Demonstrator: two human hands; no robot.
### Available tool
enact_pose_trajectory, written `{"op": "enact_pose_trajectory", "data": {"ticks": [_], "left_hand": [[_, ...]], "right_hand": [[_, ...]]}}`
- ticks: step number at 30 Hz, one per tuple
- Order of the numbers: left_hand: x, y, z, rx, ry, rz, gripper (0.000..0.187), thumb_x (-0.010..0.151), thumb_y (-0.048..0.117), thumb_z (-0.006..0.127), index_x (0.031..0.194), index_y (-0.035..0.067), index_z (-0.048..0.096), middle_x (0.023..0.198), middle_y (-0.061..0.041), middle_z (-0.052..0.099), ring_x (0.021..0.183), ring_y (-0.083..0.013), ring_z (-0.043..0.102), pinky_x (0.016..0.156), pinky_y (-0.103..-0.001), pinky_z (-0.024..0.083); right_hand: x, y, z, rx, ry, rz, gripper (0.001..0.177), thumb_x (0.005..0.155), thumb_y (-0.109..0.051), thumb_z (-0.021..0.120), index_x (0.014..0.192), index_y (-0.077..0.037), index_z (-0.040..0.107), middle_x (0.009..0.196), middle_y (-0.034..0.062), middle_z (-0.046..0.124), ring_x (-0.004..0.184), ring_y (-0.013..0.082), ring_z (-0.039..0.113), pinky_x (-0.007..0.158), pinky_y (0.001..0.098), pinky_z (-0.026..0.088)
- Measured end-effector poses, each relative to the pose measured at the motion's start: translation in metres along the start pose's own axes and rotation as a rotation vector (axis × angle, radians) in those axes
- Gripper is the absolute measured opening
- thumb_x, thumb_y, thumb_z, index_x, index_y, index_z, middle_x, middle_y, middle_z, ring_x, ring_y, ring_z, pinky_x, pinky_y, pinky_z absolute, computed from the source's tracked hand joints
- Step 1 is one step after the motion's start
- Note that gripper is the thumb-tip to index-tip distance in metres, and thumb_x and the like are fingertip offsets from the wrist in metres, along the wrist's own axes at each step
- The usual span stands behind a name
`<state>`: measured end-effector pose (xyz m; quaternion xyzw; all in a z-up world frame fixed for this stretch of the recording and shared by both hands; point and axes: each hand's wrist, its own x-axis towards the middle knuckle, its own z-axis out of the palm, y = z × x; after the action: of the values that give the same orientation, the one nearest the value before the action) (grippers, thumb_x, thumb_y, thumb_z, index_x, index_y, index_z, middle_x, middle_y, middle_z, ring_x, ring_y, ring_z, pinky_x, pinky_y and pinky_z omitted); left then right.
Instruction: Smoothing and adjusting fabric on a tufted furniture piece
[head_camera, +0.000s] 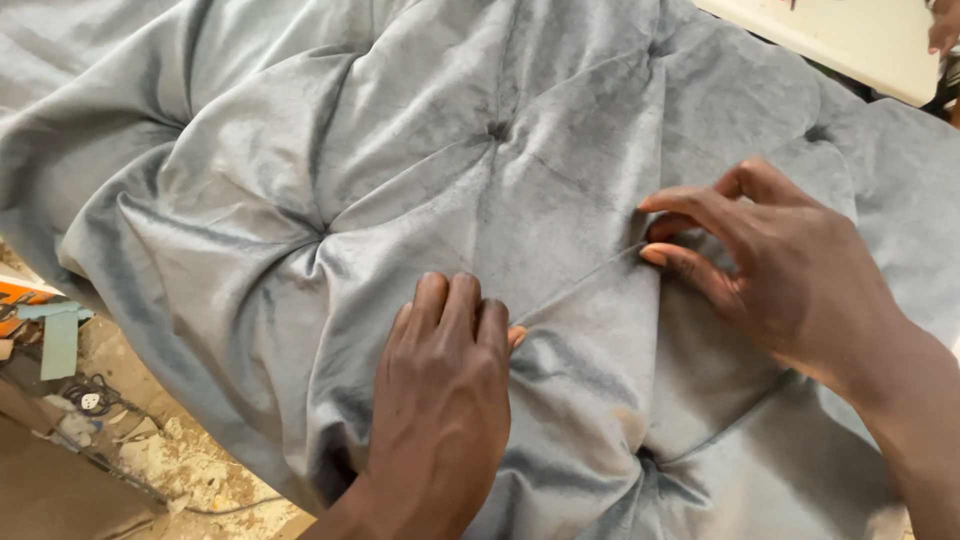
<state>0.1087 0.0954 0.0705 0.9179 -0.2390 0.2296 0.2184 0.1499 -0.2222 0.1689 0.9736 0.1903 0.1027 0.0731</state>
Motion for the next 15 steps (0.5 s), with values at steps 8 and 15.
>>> {"op": "enact_pose_trajectory", "data": {"ticks": [8,15], "left_hand": [[-0.033,-0.005,0.007,0.031,0.025,0.031,0.034,0.13,0.022,0.06,0.112,0.003,0.082,0.105,-0.013,0.066,0.101,-0.0387,0.061,0.083,-0.056,0.048],[-0.031,-0.004,0.036,-0.011,0.024,0.029,0.051,0.133,0.035,0.059,0.096,0.006,0.081,0.103,-0.015,0.069,0.102,-0.0409,0.062,0.085,-0.058,0.048]], "right_hand": [[-0.017,-0.032,0.013,-0.248,0.063,-0.036,0.058,0.119,-0.025,0.076,0.176,-0.014,0.072,0.123,0.0064,0.085,0.126,0.0214,0.08,0.094,0.0426,0.072],[-0.021,-0.034,0.001,-0.181,-0.037,0.132,0.093,0.096,-0.017,0.081,0.188,-0.02,0.063,0.131,0.0148,0.083,0.139,0.0247,0.082,0.094,0.0493,0.075]]}}
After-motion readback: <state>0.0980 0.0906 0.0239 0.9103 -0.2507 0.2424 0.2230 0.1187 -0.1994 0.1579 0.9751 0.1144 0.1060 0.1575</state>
